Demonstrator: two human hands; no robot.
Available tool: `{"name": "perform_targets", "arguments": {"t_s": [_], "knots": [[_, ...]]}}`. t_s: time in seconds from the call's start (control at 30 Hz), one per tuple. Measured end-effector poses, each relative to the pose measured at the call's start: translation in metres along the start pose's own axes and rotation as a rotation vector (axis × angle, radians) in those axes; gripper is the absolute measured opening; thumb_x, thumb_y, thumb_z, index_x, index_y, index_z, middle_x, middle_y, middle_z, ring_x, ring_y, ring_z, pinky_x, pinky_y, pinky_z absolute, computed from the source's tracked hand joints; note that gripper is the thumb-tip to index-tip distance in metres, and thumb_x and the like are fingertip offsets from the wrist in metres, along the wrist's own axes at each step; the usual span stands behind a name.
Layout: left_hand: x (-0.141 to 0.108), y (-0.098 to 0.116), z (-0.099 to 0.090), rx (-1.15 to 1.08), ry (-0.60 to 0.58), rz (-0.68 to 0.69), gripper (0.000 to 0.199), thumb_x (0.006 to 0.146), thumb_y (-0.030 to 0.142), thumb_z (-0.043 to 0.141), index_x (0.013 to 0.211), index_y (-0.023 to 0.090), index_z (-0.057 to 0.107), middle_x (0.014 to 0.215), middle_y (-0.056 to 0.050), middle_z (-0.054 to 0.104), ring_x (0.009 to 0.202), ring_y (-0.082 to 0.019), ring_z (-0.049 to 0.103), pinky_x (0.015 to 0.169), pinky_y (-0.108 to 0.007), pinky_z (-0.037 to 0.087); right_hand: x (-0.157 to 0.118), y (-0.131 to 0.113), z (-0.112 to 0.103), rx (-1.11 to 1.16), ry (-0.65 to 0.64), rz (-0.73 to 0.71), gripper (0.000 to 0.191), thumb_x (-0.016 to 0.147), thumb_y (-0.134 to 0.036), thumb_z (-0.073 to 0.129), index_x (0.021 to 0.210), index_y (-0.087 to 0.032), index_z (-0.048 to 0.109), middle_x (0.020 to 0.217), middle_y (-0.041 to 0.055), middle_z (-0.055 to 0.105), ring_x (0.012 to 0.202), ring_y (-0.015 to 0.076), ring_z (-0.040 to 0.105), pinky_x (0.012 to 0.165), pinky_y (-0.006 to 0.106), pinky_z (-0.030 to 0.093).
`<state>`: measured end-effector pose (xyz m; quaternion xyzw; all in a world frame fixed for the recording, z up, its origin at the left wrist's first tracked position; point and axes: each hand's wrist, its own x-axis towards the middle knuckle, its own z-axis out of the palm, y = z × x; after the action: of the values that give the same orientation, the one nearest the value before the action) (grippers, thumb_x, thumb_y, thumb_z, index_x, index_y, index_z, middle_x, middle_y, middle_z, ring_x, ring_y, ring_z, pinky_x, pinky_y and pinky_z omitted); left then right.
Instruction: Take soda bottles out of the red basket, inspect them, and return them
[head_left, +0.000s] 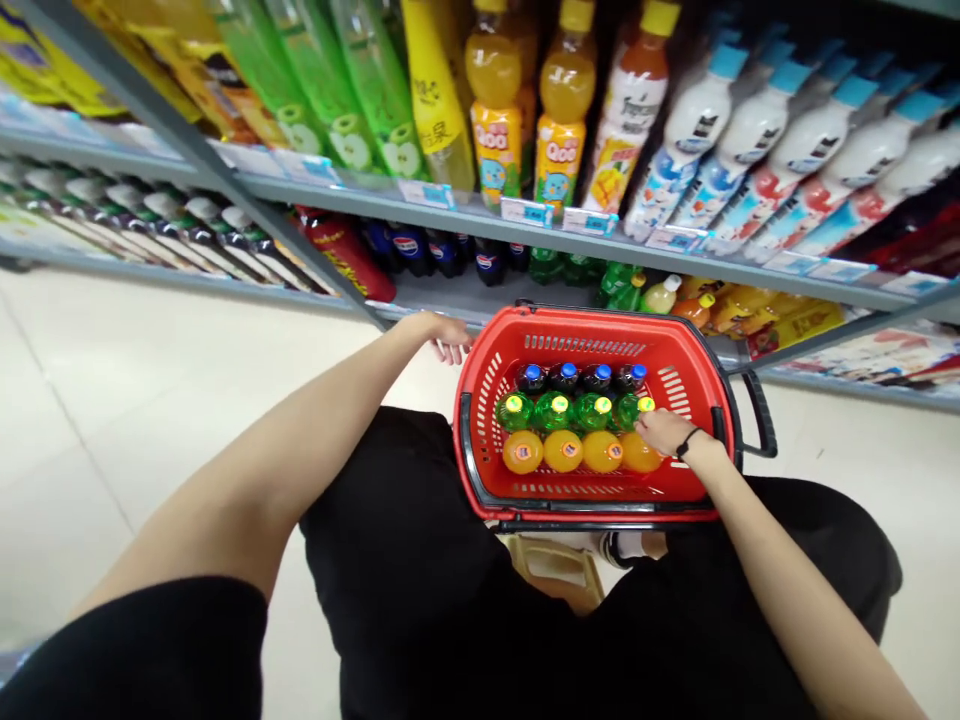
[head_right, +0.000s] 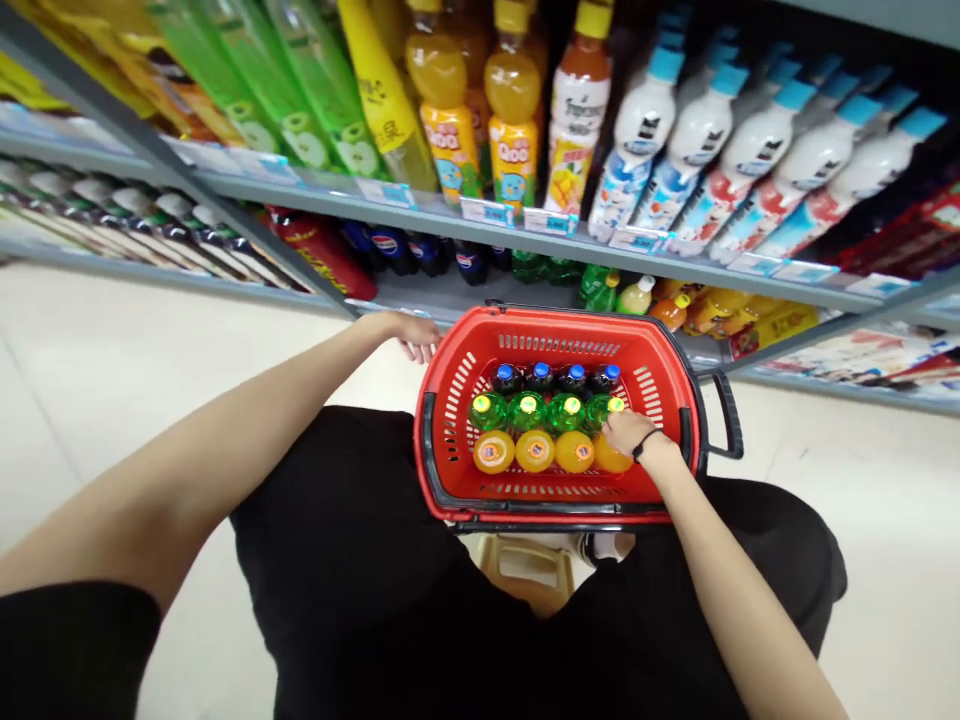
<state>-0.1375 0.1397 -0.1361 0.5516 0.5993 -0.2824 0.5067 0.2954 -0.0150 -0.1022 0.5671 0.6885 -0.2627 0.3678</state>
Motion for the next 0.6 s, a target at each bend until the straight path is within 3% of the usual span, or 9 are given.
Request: {"name": "perform_targets", "arguments": {"t_s": [0.13,0.3,0.43,0.6], "knots": [[-0.001,0.002,0.000,0.026,-0.009,-0.033,0.044,0.068,0.053,0.072,0.093,0.018,0.073,0.117,-0.021,0.077,0.109,-0.032,0.075,0.082,-0.031,0.064,-0.006,0.002,0.000,0.070,0.019,-0.051,0.048,0.111,-0.033,0.034,0.130,-0.006,0.069,0.134,0.0241,0.066,0.131,0.0331,0.063,0.106,0.039,0.048],[0.000,0.012,0.003,0.052,-0.003,-0.085,0.028,0.069,0.042,0.071,0.087,0.020,0.070,0.117,-0.015,0.078,0.108,-0.027,0.076,0.081,-0.025,0.063,-0.020,0.007,0.003,0.120,0.036,-0.067,0.049,0.110,-0.031,0.034,0.130,-0.004,0.070,0.129,0.0276,0.068,0.127,0.0353,0.066,0.104,0.043,0.051],[0.008,0.021,0.004,0.090,0.013,-0.105,0.031,0.069,0.034,0.076,0.096,0.019,0.069,0.114,-0.011,0.079,0.109,-0.023,0.075,0.079,-0.020,0.061,-0.029,0.012,0.004,0.161,0.052,-0.059,0.049,0.109,-0.030,0.035,0.129,-0.004,0.071,0.131,0.0281,0.066,0.126,0.0371,0.066,0.103,0.045,0.052],[0.014,0.029,0.002,0.133,0.045,-0.114,0.036,0.087,0.039,0.075,0.110,0.012,0.066,0.111,-0.012,0.077,0.100,-0.020,0.073,0.078,-0.027,0.062,-0.040,0.012,0.002,0.221,0.067,-0.059,0.049,0.107,-0.028,0.037,0.129,-0.003,0.073,0.130,0.0306,0.066,0.125,0.0389,0.066,0.102,0.048,0.053]]}}
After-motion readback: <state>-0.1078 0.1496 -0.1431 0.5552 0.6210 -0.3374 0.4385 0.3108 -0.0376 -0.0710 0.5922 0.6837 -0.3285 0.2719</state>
